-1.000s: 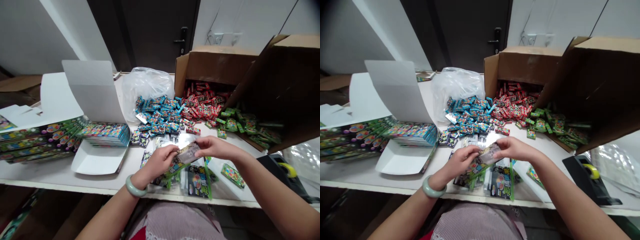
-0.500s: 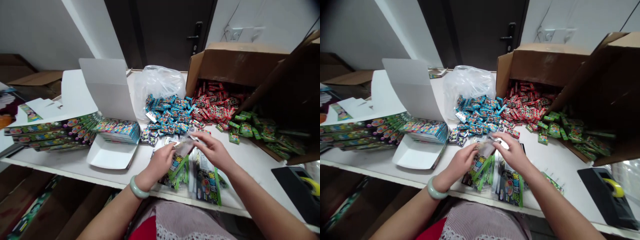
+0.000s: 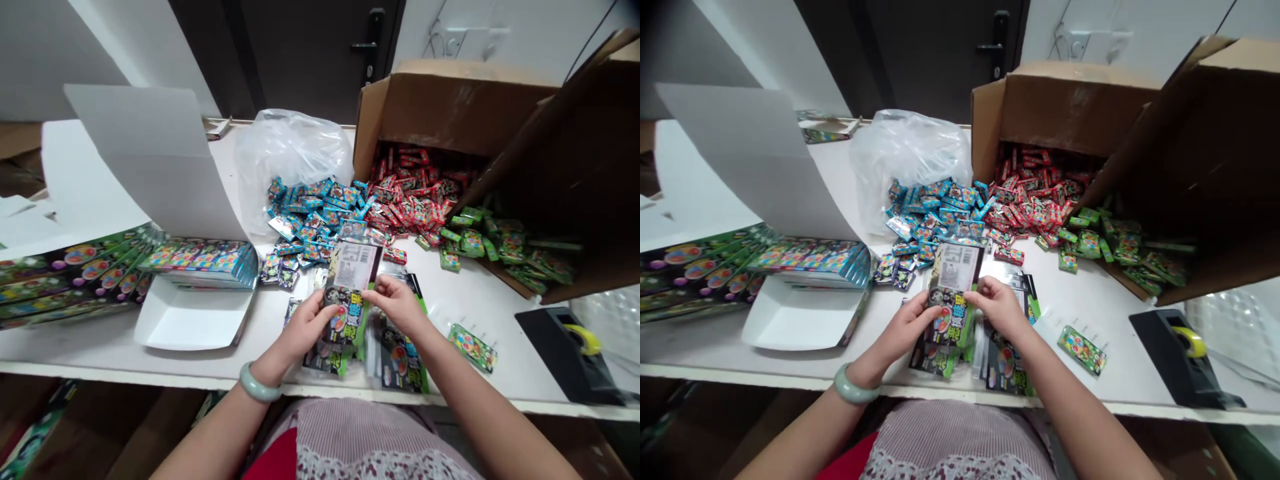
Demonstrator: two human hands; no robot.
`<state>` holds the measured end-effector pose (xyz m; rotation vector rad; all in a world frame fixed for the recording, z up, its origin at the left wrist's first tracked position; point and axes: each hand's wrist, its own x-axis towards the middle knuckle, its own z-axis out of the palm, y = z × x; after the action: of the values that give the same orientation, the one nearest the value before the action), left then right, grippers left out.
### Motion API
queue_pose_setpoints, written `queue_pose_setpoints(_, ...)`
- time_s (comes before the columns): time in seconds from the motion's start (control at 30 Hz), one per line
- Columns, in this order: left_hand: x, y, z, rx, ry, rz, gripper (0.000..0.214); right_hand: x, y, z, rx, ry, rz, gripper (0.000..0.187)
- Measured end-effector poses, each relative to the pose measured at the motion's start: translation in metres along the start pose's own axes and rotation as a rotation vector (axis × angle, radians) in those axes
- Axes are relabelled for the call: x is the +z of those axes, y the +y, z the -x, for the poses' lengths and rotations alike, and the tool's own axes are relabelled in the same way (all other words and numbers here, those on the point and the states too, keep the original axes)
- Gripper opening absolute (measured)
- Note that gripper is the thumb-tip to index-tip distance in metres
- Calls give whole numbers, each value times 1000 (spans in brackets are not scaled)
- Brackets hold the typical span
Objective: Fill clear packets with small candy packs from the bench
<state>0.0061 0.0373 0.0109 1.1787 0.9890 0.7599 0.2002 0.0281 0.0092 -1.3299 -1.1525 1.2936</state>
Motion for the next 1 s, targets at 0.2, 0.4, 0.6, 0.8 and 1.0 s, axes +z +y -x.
queue_pose_setpoints(0.2, 1, -12, 8, -121, 124, 234, 34, 13, 14, 16, 178, -189, -96, 37)
queue_pose_setpoints(0.4, -3, -7, 13, -216, -196, 104, 42, 2, 18, 26, 180, -43, -216, 36)
queue_pose_setpoints(0.6, -4, -11, 8, -188, -212, 160, 46, -2, 24, 37, 136, -114, -92, 26)
queue_pose_setpoints(0.8, 11, 13, -18, 106, 79, 327, 23, -2, 29, 52, 184, -198, 149, 28)
queue_pose_setpoints(1.0, 26, 3, -10, 71, 57, 366, 47, -27, 10, 59, 67, -197, 41, 44)
